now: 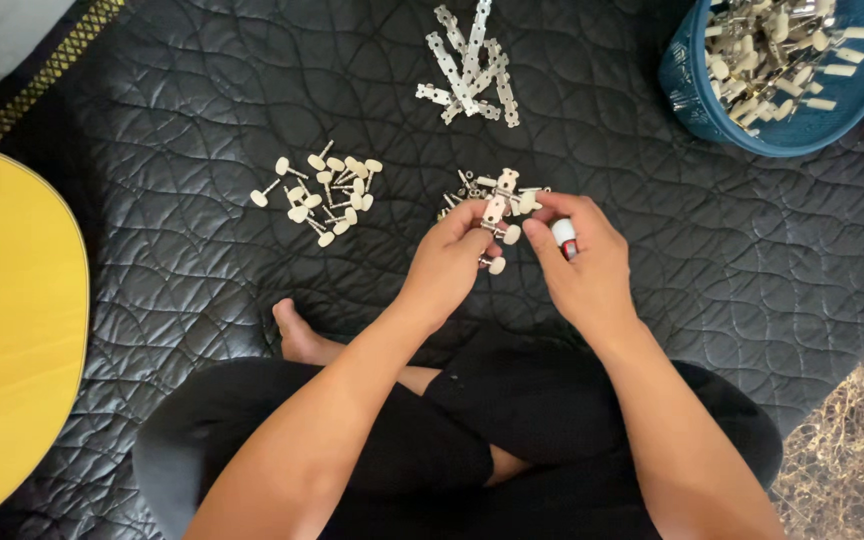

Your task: The person sits on a black mat and assembles small metal mechanical parts using a screwdriver. They pick up metal frames and white plastic components, align them, and tighten screws to secure the assembly. The person repeats this process with multiple sets of parts, occasionally picking up new components from a nearby blue basket.

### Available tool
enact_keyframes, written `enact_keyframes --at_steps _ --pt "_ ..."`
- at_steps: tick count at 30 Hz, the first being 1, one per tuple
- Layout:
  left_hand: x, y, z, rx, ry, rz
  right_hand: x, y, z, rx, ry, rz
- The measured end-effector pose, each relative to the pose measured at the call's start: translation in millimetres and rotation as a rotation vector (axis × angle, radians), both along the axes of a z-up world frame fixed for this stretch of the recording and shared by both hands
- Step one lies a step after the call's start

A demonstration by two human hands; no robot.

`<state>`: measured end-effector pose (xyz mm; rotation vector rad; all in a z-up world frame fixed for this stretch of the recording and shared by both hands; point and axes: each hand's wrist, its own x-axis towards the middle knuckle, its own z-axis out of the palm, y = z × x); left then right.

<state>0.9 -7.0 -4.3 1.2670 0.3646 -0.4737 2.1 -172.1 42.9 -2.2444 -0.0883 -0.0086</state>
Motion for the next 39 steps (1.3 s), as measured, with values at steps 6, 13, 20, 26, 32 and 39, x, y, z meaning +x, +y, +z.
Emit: enact_keyframes --at_steps 6,13,20,26,32,39 --pt "2.6 6.8 30.4 0.065 0.002 -0.032 -1.0 -0.2 2.3 0.019 0.188 -0.113" --pt "-0.1 7.6 27.6 0.283 -0.022 -0.141 -2.1 -0.5 -5.1 0.073 0.270 -0.071" --pt "-3.2 5.3 20.9 0.367 -0.037 -0.229 -4.6 1.8 -1.9 -0.044 0.057 0.009" --pt "-0.7 4.6 17.5 0.412 0.006 -0.278 2.2 -7.7 8.3 -0.119 -0.162 0.020" --pt "1.5 16.1 33.8 0.702 -0.095 -0.567 -7.0 -16.0 6.4 -0.238 -0.104 -0.040" --pt "-33.6 -14.6 -15.1 0.886 -0.456 -0.931 -33.1 39.3 14.1 -0.379 -0.310 0.285"
